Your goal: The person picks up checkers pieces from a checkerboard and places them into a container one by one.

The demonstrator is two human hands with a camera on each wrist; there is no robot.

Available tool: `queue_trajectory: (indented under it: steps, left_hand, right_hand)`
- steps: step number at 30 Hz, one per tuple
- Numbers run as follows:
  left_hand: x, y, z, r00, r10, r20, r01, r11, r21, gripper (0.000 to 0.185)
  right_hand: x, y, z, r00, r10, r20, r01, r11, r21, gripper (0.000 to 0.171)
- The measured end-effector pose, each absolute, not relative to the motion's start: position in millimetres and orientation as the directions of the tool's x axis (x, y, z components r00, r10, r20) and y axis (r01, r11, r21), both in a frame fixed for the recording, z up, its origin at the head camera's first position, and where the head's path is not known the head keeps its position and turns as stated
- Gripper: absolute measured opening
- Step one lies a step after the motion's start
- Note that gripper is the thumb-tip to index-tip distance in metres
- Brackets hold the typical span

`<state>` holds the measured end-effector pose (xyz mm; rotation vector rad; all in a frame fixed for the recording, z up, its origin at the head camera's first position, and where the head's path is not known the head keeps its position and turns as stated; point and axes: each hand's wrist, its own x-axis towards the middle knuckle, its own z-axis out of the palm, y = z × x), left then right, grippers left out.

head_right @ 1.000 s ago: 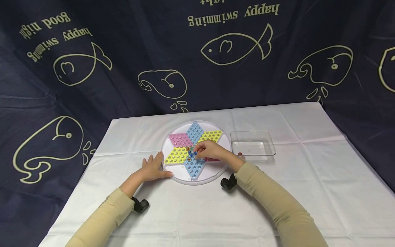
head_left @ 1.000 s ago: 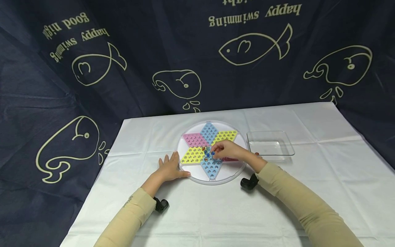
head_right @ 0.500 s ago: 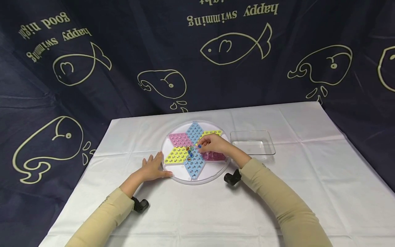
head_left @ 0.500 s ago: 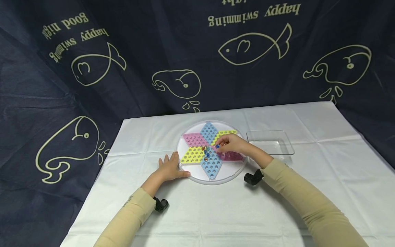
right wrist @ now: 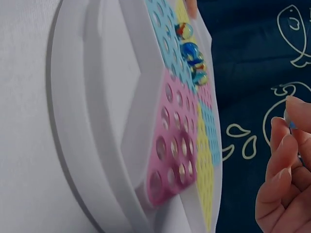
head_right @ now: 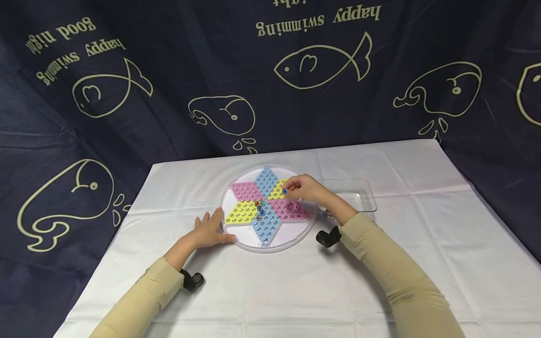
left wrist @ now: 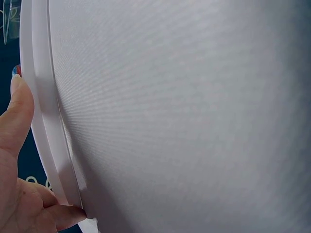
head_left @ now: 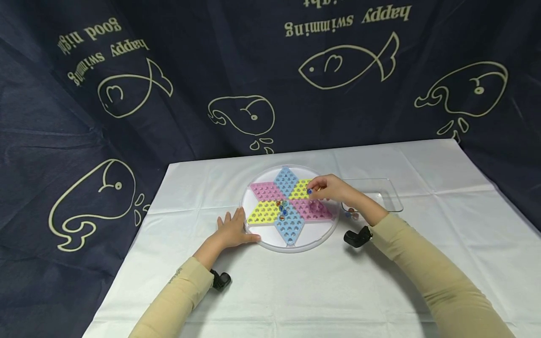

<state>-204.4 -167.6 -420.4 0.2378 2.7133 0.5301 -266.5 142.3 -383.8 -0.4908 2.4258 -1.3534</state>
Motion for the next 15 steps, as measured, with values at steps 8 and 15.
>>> queue_trajectory:
  steps: [8,15]
  left_hand:
    - [-204.0,-168.2,-420.9,-0.919,0.23,-0.321,0.091,0.914,0.395,0.107]
    - [-204.2,-168.2,-420.0,-0.918,0.227,-0.325,0.09,0.918,0.387,0.106]
  right_hand:
    - [-267.4,160.0,-378.1,-0.905,-0.407,-0.127,-0.107,0.506,-0.856,0.033]
    - [-269.7,176.7,-375.2,-0.917,-0.375,-0.135,-0.085,0.513,-0.854,0.033]
